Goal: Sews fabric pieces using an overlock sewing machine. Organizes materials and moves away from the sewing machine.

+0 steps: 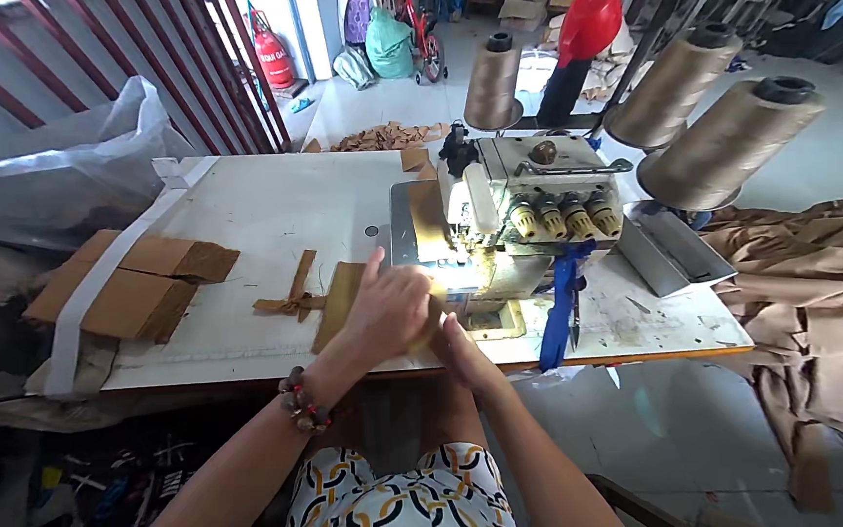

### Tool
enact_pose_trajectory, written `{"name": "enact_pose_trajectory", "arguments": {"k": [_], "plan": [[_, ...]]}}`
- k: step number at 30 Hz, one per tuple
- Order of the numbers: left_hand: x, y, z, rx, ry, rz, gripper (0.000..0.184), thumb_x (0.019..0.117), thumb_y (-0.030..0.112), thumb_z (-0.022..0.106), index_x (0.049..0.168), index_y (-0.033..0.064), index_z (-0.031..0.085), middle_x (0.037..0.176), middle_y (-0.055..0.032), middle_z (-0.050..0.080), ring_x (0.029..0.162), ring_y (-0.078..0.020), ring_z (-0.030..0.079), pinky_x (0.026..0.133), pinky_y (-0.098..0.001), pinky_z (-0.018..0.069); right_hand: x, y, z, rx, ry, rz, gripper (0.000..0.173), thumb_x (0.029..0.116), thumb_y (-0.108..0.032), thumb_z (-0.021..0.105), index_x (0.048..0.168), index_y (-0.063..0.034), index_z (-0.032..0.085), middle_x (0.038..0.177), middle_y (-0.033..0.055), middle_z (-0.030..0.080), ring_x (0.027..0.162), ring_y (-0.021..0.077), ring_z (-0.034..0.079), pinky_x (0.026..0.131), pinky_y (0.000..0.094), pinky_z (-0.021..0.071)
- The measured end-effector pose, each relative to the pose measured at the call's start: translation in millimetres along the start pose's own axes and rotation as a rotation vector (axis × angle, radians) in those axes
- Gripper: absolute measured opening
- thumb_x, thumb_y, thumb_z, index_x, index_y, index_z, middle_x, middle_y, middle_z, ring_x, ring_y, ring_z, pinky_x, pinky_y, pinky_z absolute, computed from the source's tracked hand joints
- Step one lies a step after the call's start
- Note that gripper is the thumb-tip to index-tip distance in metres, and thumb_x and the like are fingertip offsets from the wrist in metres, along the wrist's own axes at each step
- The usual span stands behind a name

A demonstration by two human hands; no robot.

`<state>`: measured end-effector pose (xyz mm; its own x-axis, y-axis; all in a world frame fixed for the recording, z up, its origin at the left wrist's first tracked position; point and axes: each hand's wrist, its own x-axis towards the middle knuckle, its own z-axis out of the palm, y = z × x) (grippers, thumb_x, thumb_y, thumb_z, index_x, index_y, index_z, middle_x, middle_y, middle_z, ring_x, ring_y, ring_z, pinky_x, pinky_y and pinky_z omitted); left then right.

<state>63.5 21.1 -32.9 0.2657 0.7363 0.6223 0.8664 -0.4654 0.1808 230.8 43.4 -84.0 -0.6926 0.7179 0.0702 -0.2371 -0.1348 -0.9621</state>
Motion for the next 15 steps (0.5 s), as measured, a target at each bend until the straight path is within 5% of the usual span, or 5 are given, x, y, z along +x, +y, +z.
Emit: {"name": "enact_pose_trajectory", "arguments": {"k": [3,6,12,15], "plan": [[5,13,11,0.028,-0.077,0.003,0.023,0.1000,0.018,0.059,0.112,0.0068,0.074,0.107,-0.0093,0.074,0.110,-0.0316,0.069,0.108,-0.0778,0.0299,-7,-4,-1,0.079,0.117,0.054,0.028,0.1050,-0.023,0.042,0.112,-0.0023,0.059,0.093,-0.0014,0.073,0.088,0.0060,0.071,0.084,0.0294,0.0602],[10,23,12,0.075,-0.136,-0.033,0.029,0.1015,0.023,0.058,0.124,0.0134,0.073,0.114,-0.0072,0.073,0.113,-0.0327,0.068,0.107,-0.0793,0.0285,-12,-6,-11,0.070,0.145,0.074,0.022,0.1039,-0.014,0.041,0.105,-0.0051,0.062,0.085,-0.0028,0.073,0.080,0.0062,0.072,0.078,0.0286,0.0613],[28,20,12,0.102,-0.199,-0.068,0.034,0.1032,0.026,0.053,0.129,0.0132,0.072,0.124,-0.0083,0.071,0.120,-0.0341,0.066,0.109,-0.0805,0.0242,0,-22,-15,0.003,0.211,0.081,0.021,0.1056,-0.013,0.042,0.103,-0.0048,0.062,0.083,-0.0026,0.071,0.078,0.0045,0.070,0.076,0.0257,0.0597],[28,20,5,0.088,-0.176,-0.022,0.025,0.1005,0.018,0.060,0.118,0.0105,0.076,0.109,-0.0096,0.074,0.106,-0.0336,0.071,0.108,-0.0804,0.0264,6,-23,-18,0.017,0.191,0.030,0.022,0.1060,-0.013,0.042,0.104,-0.0047,0.062,0.087,-0.0021,0.071,0.082,0.0047,0.070,0.079,0.0263,0.0594]]}}
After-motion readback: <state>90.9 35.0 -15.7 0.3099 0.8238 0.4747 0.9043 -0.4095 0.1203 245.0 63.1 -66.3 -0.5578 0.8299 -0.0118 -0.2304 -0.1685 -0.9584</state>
